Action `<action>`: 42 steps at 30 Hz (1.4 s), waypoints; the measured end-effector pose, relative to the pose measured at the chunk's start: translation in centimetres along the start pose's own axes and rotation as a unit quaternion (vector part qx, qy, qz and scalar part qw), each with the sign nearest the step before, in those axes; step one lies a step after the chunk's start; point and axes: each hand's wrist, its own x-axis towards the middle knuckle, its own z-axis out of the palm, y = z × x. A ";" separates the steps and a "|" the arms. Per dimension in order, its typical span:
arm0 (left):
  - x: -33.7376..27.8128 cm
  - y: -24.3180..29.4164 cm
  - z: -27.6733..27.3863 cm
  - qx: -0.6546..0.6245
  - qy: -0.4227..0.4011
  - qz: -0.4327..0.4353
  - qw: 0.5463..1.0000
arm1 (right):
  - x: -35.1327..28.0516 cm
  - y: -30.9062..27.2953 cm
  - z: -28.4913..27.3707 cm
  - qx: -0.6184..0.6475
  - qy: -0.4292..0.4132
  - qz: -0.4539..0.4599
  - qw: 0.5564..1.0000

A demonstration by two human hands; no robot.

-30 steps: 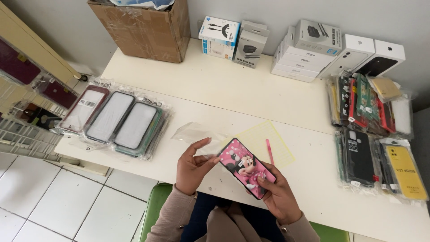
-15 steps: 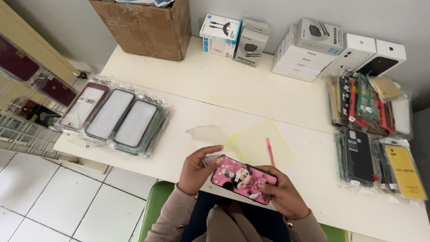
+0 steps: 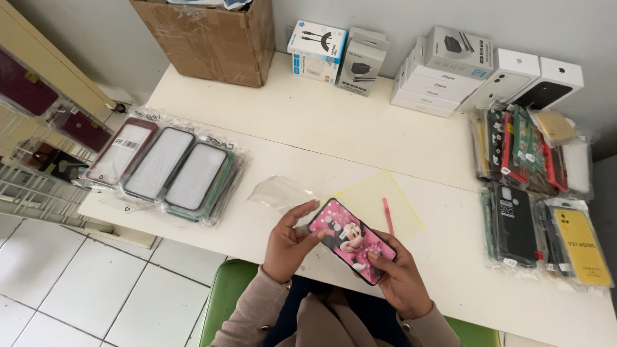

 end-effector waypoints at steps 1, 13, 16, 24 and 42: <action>-0.1 0.0 0.2 -0.001 0.000 0.000 1.000 | 0.0 0.0 0.2 -0.001 0.000 0.000 1.000; -0.3 -2.1 0.9 0.014 -0.045 0.081 0.996 | 0.0 0.2 1.0 -0.046 0.008 -0.015 0.999; 0.3 -2.0 0.0 -0.069 0.068 0.025 0.995 | 0.1 0.4 0.5 -0.069 0.002 -0.023 0.997; -1.1 -2.2 3.0 -0.057 0.061 -0.031 0.996 | -0.2 0.6 3.3 -0.052 0.041 -0.038 0.997; -2.0 -1.4 3.3 -0.098 -0.036 -0.056 0.993 | 2.7 5.2 -1.3 -0.002 -0.005 -0.094 0.996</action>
